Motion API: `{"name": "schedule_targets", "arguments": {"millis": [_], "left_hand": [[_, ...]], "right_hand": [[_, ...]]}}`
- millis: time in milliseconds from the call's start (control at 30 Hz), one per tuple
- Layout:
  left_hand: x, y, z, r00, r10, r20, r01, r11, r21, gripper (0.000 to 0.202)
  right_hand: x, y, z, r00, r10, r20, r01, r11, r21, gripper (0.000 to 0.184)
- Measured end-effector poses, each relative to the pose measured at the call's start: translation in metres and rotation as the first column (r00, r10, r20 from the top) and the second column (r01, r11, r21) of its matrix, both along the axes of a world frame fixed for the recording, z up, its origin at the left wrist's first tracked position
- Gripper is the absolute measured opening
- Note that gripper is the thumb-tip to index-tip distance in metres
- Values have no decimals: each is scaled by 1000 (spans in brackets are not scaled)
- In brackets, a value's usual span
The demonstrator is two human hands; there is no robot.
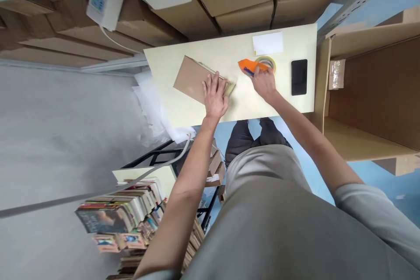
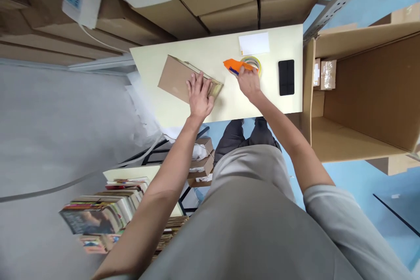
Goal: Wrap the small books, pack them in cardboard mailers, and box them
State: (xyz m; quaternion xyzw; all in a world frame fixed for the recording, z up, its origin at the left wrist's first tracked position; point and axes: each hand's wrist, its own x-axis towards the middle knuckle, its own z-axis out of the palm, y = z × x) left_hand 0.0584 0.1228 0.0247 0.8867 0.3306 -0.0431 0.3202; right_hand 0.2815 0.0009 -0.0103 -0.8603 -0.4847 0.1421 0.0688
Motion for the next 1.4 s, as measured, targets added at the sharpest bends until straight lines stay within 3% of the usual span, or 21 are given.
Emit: {"name": "schedule_targets", "arguments": {"millis": [100,200,367,500,567,667,767,1000,1067,1167,1267,1333,1400], "left_hand": [[2,1,6,1000,-13,9,14,999,-30,76],[2,2,12,1000,-18,17,19,998,-58,77],[0,6,23,998,-55,22,56,994,-89,81],[-4,10,27,996,-84,44,87,993,-78,82],[-8,12,26,993,-105,53,109,991,-80,82],[-14,15,21,988,-146,56,151,984,-98,81],[-18,18,16,981,-179,69,185,977,-107,79],[-20,20,5,970,-216,115,231,964,-131,83],[-20,19,4,966,-222,129,239,961,-140,85],[-21,20,7,962,-232,143,253,955,-152,82],[-17,37,15,971,-185,151,204,972,-120,77],[-11,63,18,987,-51,152,61,996,-63,77],[-1,95,18,982,141,123,-138,990,-34,80]], "right_hand": [[-8,-27,9,999,-46,-12,43,983,-177,66],[-15,-36,14,992,-100,-72,81,969,-233,49],[-25,-43,21,973,-210,-94,202,975,-92,48],[-52,-49,32,959,-240,-152,247,969,29,54],[-71,-41,32,924,-239,-298,258,966,24,56],[-96,-17,21,784,-300,-544,326,944,-51,60],[-108,8,8,674,-357,-647,400,913,-87,64],[-111,24,-7,665,-348,-661,443,896,-26,66],[-109,24,-9,629,-344,-697,480,877,1,63],[-106,24,-10,497,-370,-785,616,788,18,51],[-107,23,-7,192,-494,-848,836,535,-123,33],[-113,23,-3,3,-531,-848,885,396,-245,21],[-119,25,3,-71,-528,-846,876,373,-306,19]]}}
